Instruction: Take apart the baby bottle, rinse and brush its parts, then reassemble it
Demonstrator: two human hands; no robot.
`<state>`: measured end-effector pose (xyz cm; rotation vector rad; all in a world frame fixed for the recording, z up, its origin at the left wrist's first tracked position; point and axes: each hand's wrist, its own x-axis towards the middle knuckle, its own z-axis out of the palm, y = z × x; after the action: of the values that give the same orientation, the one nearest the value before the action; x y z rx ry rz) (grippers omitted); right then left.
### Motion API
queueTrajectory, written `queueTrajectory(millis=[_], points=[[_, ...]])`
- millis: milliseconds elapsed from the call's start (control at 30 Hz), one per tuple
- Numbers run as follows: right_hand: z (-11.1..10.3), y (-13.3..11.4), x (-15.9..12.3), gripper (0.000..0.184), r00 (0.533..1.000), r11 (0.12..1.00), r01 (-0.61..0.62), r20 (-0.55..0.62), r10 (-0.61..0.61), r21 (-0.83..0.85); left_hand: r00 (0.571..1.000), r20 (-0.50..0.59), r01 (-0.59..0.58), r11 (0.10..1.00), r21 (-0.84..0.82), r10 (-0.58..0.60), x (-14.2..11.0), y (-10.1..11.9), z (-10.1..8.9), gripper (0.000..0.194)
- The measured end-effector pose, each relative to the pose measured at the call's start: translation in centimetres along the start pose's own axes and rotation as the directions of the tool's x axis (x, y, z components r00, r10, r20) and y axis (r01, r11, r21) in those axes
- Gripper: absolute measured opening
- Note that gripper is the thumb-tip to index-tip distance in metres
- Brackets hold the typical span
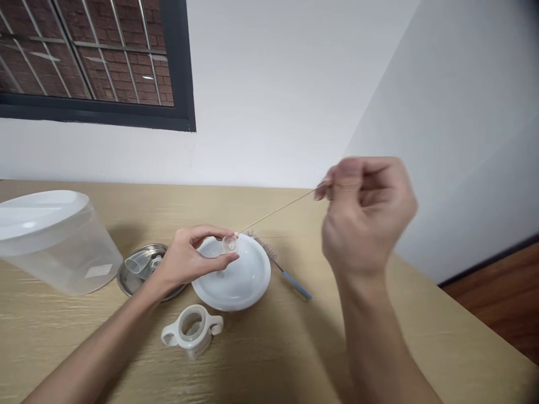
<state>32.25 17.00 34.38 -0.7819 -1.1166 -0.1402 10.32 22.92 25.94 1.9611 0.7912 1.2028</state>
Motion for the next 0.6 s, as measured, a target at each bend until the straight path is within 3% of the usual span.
queueTrajectory(millis=[67, 200, 600], points=[[-0.7, 0.0, 0.7, 0.018, 0.999, 0.999, 0.021, -0.046, -0.02, 0.031, 1.0, 0.021, 0.022, 1.0, -0.01, -0.022, 0.0, -0.5, -0.3, 0.033], [-0.9, -0.3, 0.6, 0.019, 1.0, 1.0, 0.01, 0.0, -0.01, 0.027, 0.998, 0.02, 0.056, 0.994, -0.096, -0.054, 0.0, -1.0, -0.2, 0.038], [-0.2, -0.6, -0.5, 0.02, 0.996, 1.0, -0.007, 0.086, 0.007, -0.006, 0.998, -0.006, 0.054, 0.989, -0.137, -0.055, -0.2, 0.5, 0.2, 0.036]])
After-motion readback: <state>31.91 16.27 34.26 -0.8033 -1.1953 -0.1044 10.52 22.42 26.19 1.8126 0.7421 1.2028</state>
